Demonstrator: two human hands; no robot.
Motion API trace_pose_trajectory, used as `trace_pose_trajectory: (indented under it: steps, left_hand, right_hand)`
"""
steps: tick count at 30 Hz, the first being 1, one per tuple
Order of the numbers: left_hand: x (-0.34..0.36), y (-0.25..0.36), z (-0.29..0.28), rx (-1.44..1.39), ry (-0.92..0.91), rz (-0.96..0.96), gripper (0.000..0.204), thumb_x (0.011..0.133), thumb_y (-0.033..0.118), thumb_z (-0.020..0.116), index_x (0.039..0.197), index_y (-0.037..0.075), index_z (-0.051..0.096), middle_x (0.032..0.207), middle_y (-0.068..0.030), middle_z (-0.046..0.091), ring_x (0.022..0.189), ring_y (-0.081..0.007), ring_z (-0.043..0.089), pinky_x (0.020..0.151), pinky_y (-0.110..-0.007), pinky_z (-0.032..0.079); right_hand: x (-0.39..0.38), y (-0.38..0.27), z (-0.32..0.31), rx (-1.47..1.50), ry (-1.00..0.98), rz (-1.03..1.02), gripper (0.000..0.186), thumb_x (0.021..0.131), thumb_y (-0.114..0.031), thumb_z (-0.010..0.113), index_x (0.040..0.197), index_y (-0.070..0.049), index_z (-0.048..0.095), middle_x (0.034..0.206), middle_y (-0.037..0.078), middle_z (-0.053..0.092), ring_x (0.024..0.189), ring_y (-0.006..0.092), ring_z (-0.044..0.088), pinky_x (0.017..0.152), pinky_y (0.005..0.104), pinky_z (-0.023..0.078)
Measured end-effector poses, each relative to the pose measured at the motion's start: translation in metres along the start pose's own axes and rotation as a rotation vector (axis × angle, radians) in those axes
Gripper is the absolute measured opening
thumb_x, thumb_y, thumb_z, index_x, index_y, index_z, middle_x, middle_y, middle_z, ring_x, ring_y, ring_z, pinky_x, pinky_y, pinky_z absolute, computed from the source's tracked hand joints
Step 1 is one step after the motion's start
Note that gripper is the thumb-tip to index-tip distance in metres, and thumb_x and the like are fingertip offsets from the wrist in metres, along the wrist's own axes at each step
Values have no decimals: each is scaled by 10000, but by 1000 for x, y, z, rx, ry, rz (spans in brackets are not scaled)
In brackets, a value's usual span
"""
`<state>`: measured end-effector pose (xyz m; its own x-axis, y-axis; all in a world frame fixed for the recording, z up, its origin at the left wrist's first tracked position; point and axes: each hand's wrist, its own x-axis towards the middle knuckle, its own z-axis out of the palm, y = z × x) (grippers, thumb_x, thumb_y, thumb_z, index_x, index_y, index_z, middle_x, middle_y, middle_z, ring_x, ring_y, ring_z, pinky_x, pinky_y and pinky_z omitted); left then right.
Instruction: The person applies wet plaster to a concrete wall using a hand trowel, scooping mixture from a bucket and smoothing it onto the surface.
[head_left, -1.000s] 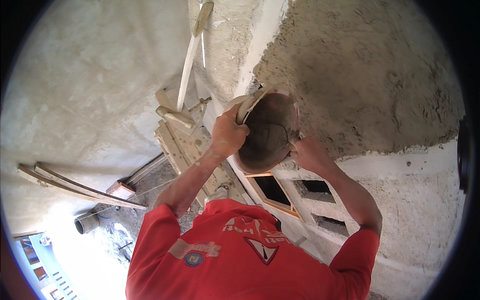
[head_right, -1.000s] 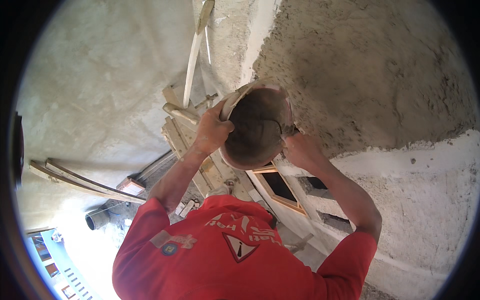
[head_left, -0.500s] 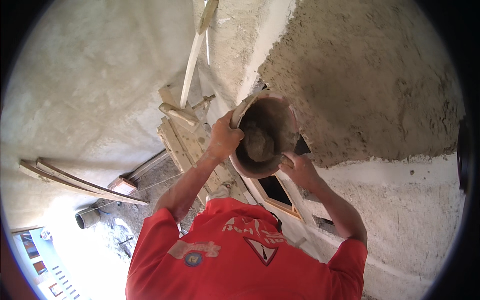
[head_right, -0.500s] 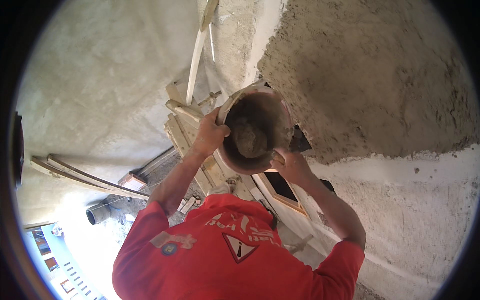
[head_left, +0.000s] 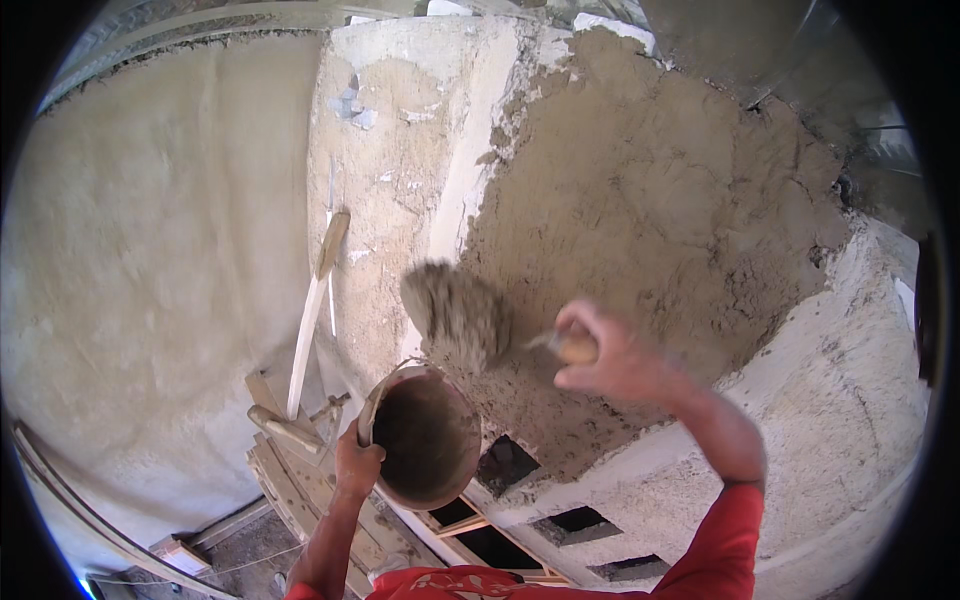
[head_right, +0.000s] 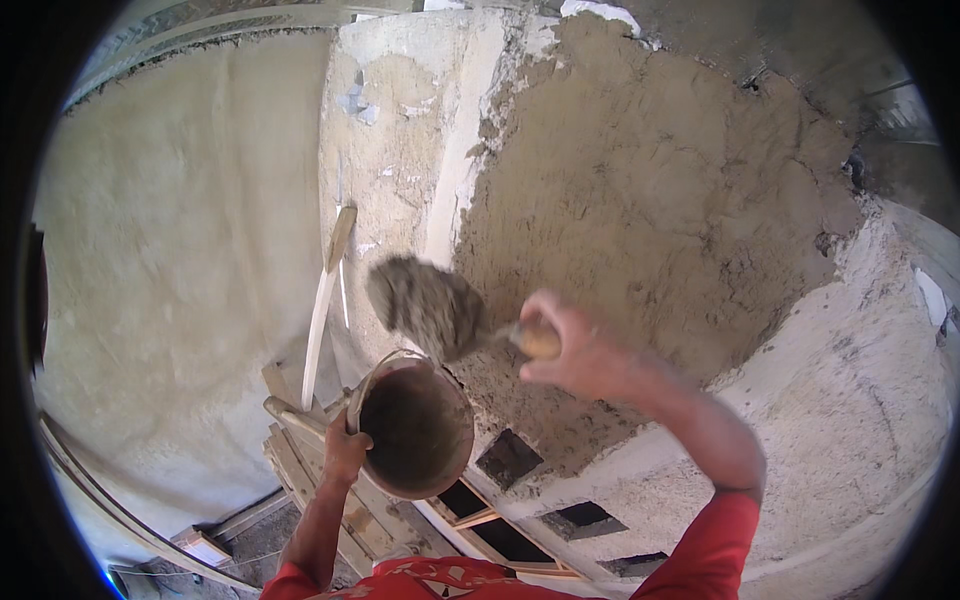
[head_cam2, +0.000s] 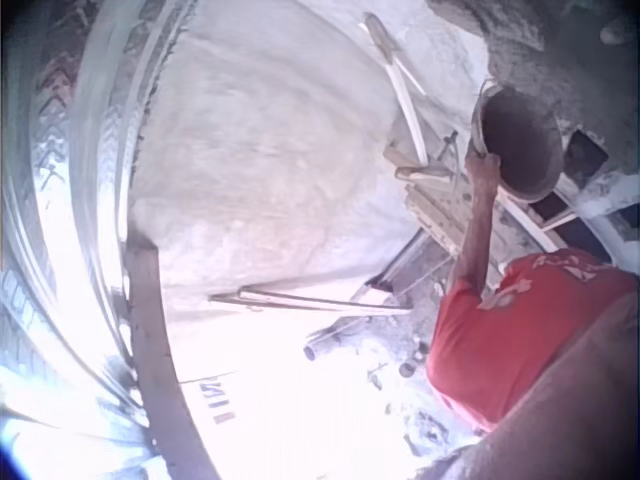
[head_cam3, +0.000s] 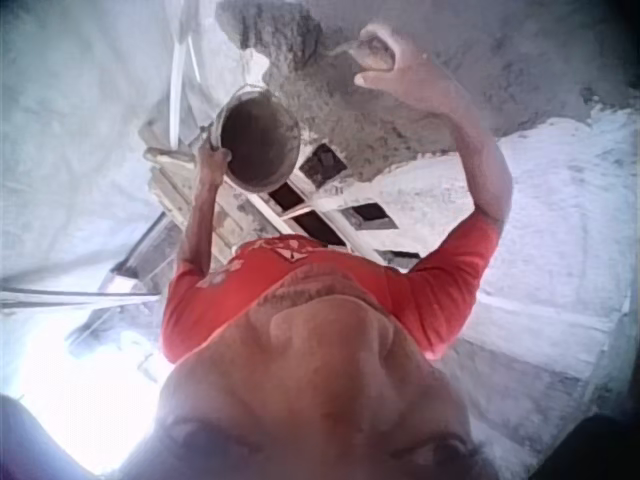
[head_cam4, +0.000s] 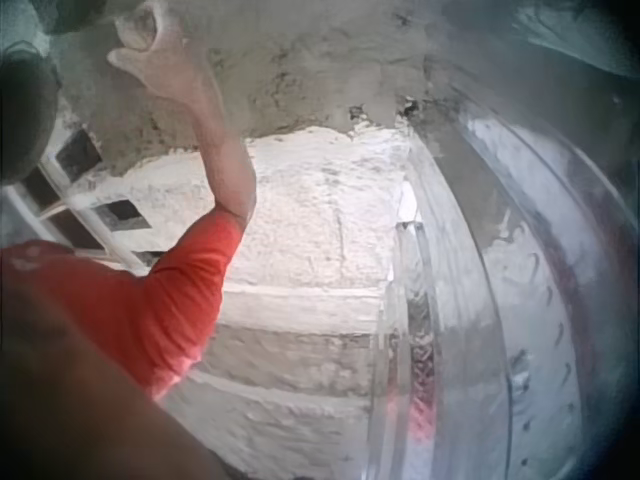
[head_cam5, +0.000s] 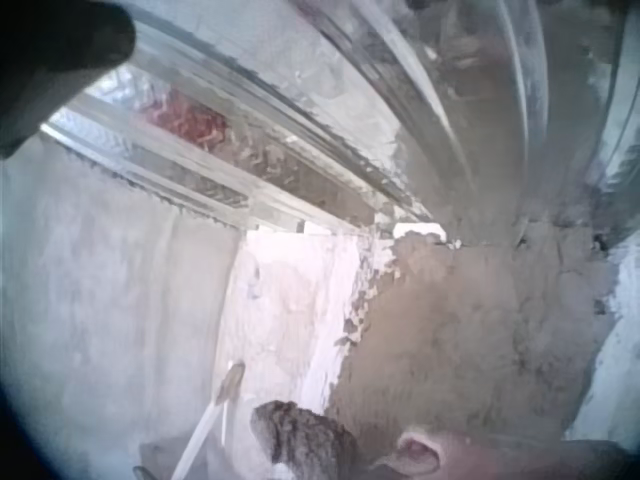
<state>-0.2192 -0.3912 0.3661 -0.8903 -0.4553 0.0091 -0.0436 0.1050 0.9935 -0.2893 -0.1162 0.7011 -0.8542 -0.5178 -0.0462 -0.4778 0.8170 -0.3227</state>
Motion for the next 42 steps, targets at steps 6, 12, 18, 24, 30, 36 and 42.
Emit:
trace_pose_trajectory:
  steps: [6, 12, 18, 24, 30, 36, 42]
  left_hand:
    - [-8, -14, -17, 22, 77, -35, 561, 644, 37, 616, 1203, -7, 635, 844, -190, 681, 766, -312, 648, 753, -398, 505]
    - [-18, -32, -38, 25, 148, -44, 504, 640, 35, 622, 1140, -16, 646, 836, -203, 681, 767, -332, 654, 749, -408, 504]
    - [-38, -34, -27, 60, 156, -82, 528, 650, 36, 618, 1175, -15, 637, 844, -192, 682, 762, -319, 650, 750, -401, 505]
    - [-43, -31, -27, 49, 116, -142, 537, 660, 44, 609, 1193, -13, 638, 845, -178, 679, 773, -281, 652, 758, -389, 508]
    - [-35, -17, -17, 53, 82, -149, 551, 642, 50, 608, 1186, -32, 635, 865, -186, 683, 798, -287, 654, 772, -386, 507]
    - [-27, -18, -9, 92, 95, -53, 495, 661, 67, 603, 1138, -61, 636, 875, -146, 684, 791, -234, 634, 750, -371, 515]
    - [-24, -12, -14, 139, 42, 4, 488, 712, 75, 606, 1184, -51, 610, 802, -147, 653, 724, -203, 621, 679, -361, 502]
  right_hand:
    - [-13, -70, -104, -24, 172, -400, 615, 781, -389, 762, 1241, -11, 608, 940, 103, 651, 800, 195, 631, 685, 303, 537]
    - [18, -69, -132, 406, 166, -518, 498, 849, -298, 737, 1191, 47, 628, 797, 117, 675, 573, 144, 598, 516, 269, 499]
    - [99, 26, -213, 8, 829, -9, 381, 914, -292, 673, 1195, -37, 639, 752, 48, 607, 566, 119, 550, 489, 279, 455]
    - [55, 38, -173, 59, 780, 27, 469, 911, -291, 677, 1291, -28, 601, 764, 25, 580, 574, 105, 534, 519, 263, 467]
    - [20, 47, -83, 91, 362, 221, 541, 884, -289, 690, 1335, -15, 568, 913, 80, 639, 640, 110, 582, 576, 282, 508]
    - [18, 44, -14, 20, -87, 180, 488, 859, -240, 683, 1290, -28, 594, 953, 133, 676, 772, 209, 661, 728, 345, 538]
    - [17, 58, 119, -204, -408, -112, 422, 864, -186, 648, 1254, -32, 604, 1036, 178, 668, 984, 333, 666, 853, 432, 521]
